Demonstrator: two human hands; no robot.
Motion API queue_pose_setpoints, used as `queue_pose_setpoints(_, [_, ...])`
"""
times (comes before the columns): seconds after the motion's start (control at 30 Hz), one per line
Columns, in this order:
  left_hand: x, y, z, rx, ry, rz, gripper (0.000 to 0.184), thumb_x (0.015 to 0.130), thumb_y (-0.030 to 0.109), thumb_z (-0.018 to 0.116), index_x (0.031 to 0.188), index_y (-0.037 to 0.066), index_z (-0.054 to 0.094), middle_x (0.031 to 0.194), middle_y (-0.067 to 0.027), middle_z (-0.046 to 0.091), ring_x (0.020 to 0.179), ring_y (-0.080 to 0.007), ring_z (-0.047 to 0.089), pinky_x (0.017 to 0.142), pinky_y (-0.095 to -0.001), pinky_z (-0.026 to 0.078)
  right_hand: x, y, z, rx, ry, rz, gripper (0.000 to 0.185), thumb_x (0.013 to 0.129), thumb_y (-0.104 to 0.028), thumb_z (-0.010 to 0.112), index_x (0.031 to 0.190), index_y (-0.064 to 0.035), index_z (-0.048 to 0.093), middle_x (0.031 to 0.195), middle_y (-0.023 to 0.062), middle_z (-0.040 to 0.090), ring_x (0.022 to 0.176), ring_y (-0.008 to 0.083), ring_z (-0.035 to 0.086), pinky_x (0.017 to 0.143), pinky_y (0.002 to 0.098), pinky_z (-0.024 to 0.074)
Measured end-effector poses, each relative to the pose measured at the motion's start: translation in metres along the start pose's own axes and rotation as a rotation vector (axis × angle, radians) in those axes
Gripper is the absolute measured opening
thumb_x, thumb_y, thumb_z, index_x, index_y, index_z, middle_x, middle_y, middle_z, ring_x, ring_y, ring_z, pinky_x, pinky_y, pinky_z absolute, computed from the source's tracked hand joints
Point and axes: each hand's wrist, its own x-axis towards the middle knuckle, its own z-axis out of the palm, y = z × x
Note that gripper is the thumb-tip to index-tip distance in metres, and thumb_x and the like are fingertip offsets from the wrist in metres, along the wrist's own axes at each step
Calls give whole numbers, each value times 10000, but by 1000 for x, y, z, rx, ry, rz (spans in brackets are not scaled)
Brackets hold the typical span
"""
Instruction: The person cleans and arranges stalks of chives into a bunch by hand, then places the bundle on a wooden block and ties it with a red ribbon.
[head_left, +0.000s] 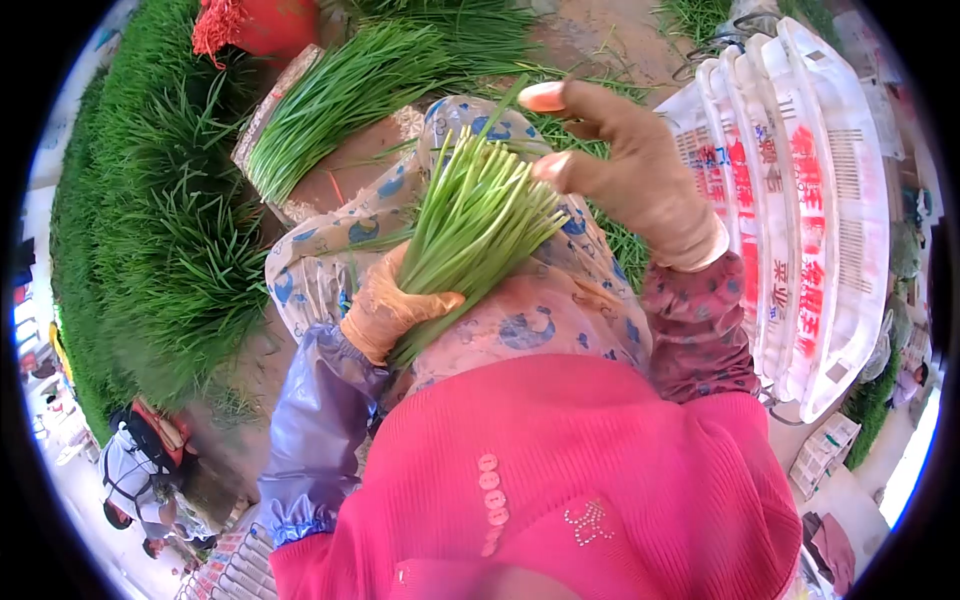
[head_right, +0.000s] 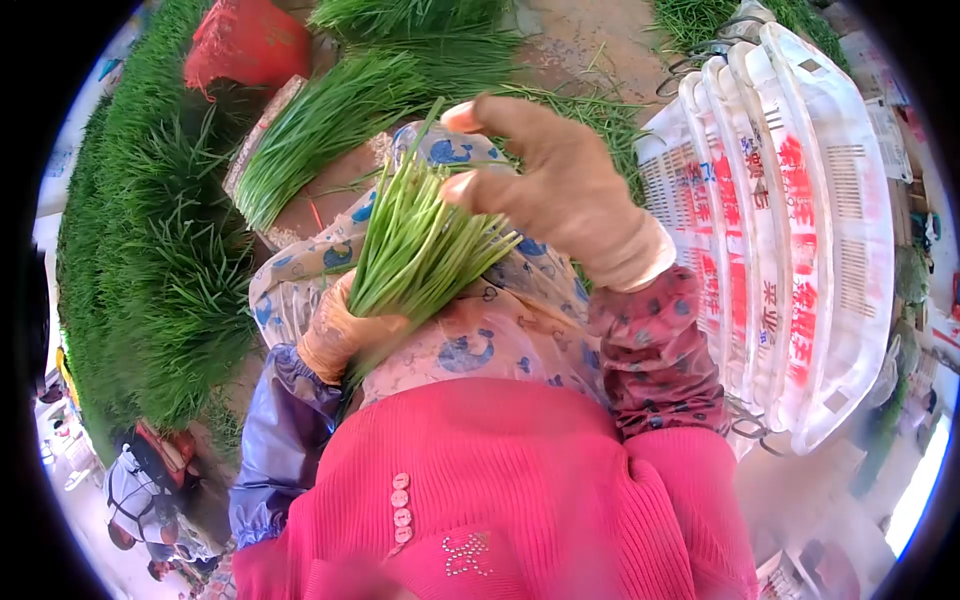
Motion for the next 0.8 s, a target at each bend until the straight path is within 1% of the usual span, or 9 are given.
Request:
queue_pose_setpoints(0.07, [-2,-2,1,8,39,-5,656,700,63,834,1285,-2,544,1179,-64,641,1067,-141,581,952,-291,447,8,6,9,-452,17,-313,430,813,-200,717,1210,-77,606,1104,111,636,932,168,626,776,278,517])
queue_pose_setpoints(0.13, [-3,-3,1,40,47,-6,653,700,53,829,1284,-5,543,1169,-68,643,1055,-143,586,943,-290,449,20,16,8,-533,23,-480,519,828,-198,700,1320,-117,555,1226,105,604,953,111,586,823,252,484])
queue_pose_setpoints(0.27, [-1,0,0,143,52,-6,647,699,48,824,1279,-10,543,1155,-66,651,1037,-143,594,936,-286,452,35,-5,17,-164,-247,42,379,853,-120,652,1227,-66,622,967,47,658,838,90,585,757,233,482])
queue_pose_setpoints(0.37, [3,-2,-2,200,20,3,642,697,53,830,1270,-8,548,1156,-63,653,1038,-142,595,937,-287,452,44,2,26,48,-372,-97,133,842,-66,629,933,-23,716,797,23,688,758,85,622,717,231,497])
queue_pose_setpoints(0.53, [3,-4,-4,289,32,37,633,693,57,839,1257,1,557,1163,-58,653,1043,-139,596,940,-286,451,47,-2,26,342,-385,-64,137,829,-18,632,955,-3,681,858,20,663,803,93,602,739,247,487])
queue_pose_setpoints(0.6, [5,-11,-9,229,29,1,627,696,51,835,1256,0,558,1167,-61,652,1049,-143,597,941,-286,451,59,1,15,797,-53,-200,68,842,-52,623,847,2,662,799,52,677,718,72,586,641,231,465])
queue_pose_setpoints(0.7, [3,-7,-10,69,16,-49,616,700,41,827,1252,-2,560,1171,-67,651,1057,-154,601,943,-289,453,89,27,-39,887,-174,-464,167,844,-97,649,975,7,659,857,91,679,788,128,617,709,255,491])
queue_pose_setpoints(0.73, [2,-4,-9,-42,4,-58,610,701,38,824,1249,-5,561,1171,-70,651,1059,-160,604,943,-292,454,80,32,-55,307,68,-438,238,833,-123,674,1040,-5,654,896,103,682,822,156,627,749,273,498])
queue_pose_setpoints(0.8, [1,-1,-6,-54,6,-30,608,699,34,821,1248,-7,561,1168,-72,652,1056,-164,607,942,-297,456,64,37,-71,-283,291,-388,315,822,-149,698,1104,-18,648,934,114,684,857,184,638,789,292,505])
